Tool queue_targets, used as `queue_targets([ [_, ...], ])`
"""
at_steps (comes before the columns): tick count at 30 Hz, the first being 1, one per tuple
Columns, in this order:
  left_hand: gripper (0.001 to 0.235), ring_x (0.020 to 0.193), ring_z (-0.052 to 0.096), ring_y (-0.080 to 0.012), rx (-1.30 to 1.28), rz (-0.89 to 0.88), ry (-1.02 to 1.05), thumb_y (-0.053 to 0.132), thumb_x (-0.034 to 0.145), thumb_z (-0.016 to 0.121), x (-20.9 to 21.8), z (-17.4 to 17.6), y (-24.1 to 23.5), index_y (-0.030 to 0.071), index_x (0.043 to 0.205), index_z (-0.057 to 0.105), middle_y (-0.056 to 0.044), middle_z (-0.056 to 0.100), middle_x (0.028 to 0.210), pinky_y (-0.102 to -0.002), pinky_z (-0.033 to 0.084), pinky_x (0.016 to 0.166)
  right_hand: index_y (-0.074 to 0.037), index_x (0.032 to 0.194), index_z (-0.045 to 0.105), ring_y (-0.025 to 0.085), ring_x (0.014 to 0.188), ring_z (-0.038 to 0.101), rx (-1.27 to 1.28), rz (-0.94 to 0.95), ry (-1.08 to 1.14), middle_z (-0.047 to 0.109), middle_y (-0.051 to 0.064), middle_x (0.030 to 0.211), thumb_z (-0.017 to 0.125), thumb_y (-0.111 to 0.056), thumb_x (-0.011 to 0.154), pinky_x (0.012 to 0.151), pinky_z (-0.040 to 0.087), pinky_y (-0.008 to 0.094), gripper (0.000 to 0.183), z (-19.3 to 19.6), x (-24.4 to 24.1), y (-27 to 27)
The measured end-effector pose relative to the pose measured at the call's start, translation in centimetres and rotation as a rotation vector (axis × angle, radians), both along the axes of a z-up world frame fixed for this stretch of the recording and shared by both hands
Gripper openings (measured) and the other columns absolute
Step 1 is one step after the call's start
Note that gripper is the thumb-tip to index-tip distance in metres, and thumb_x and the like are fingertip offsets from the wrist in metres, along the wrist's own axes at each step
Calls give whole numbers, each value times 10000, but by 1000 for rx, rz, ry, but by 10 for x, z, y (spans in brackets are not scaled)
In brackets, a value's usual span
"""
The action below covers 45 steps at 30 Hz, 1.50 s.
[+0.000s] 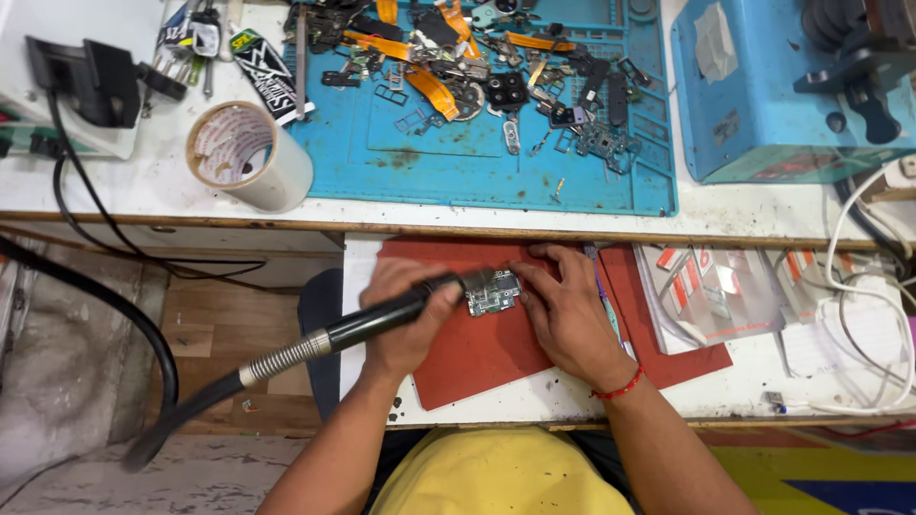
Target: The person uses a hot air gun to apply heat to a small circuit board placed on a red mat. They hold the board steady with their right hand while directing the hot air with their left hand, repeatedly adjusting the angle and position of the tool.
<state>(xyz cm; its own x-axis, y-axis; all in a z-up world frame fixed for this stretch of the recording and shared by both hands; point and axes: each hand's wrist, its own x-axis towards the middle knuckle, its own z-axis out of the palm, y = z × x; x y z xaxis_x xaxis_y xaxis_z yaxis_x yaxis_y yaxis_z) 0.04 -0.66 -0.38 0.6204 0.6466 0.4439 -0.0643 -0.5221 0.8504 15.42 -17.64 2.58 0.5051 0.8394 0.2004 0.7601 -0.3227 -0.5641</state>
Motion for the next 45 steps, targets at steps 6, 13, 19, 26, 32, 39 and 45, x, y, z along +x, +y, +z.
queue_targets([
  [6, 347, 856, 690, -211, 51, -133, 2, 426, 893, 767, 0, 0, 2, 81, 927, 772, -57, 732, 799, -373, 538, 874, -97, 1278, 676, 396, 1244, 478, -18, -7, 13, 538, 177, 1340, 684, -107, 900, 1051, 423, 473, 378, 0, 0, 0],
  [13, 346, 862, 679, -234, 10, -107, -22, 394, 889, 774, -2, 9, 4, 52, 944, 766, -75, 742, 859, -375, 533, 852, -101, 1266, 685, 398, 1235, 477, -48, -16, -9, 544, 178, 1345, 681, -100, 890, 1054, 416, 482, 377, -2, 0, 1],
  [19, 359, 865, 676, -233, 44, -109, -9, 416, 884, 775, -2, 6, 4, 62, 939, 776, -74, 736, 838, -378, 525, 854, -107, 1276, 685, 391, 1248, 481, -62, -28, 5, 550, 172, 1355, 677, -97, 893, 1058, 422, 475, 383, -1, -1, 1],
  [26, 367, 863, 682, -223, 17, -119, -37, 432, 906, 754, -2, 5, 5, 66, 932, 779, -68, 740, 831, -382, 518, 861, -103, 1303, 681, 405, 1234, 474, -52, 7, -35, 544, 181, 1348, 699, -95, 863, 1049, 418, 484, 441, 2, -2, 2],
  [32, 346, 840, 682, -215, 16, -78, 19, 427, 895, 762, -3, 1, 5, 82, 910, 780, -56, 733, 804, -369, 529, 848, -100, 1223, 685, 404, 1261, 478, -29, -46, -2, 543, 186, 1346, 717, -100, 846, 1066, 421, 486, 378, -1, -2, 2],
  [39, 309, 842, 666, -240, -3, -185, -15, 376, 872, 775, -2, 7, 6, 71, 922, 765, -69, 722, 814, -385, 530, 830, -108, 1252, 690, 403, 1239, 482, -34, -43, -4, 546, 191, 1345, 696, -99, 881, 1049, 428, 490, 371, -1, -1, 3],
  [45, 284, 871, 675, -245, 81, -99, -15, 355, 888, 765, -2, 6, 8, 73, 923, 763, -68, 735, 846, -396, 527, 893, -119, 1266, 680, 402, 1225, 481, -51, -35, 1, 537, 184, 1348, 692, -112, 876, 1048, 423, 493, 390, 0, -1, 3],
])
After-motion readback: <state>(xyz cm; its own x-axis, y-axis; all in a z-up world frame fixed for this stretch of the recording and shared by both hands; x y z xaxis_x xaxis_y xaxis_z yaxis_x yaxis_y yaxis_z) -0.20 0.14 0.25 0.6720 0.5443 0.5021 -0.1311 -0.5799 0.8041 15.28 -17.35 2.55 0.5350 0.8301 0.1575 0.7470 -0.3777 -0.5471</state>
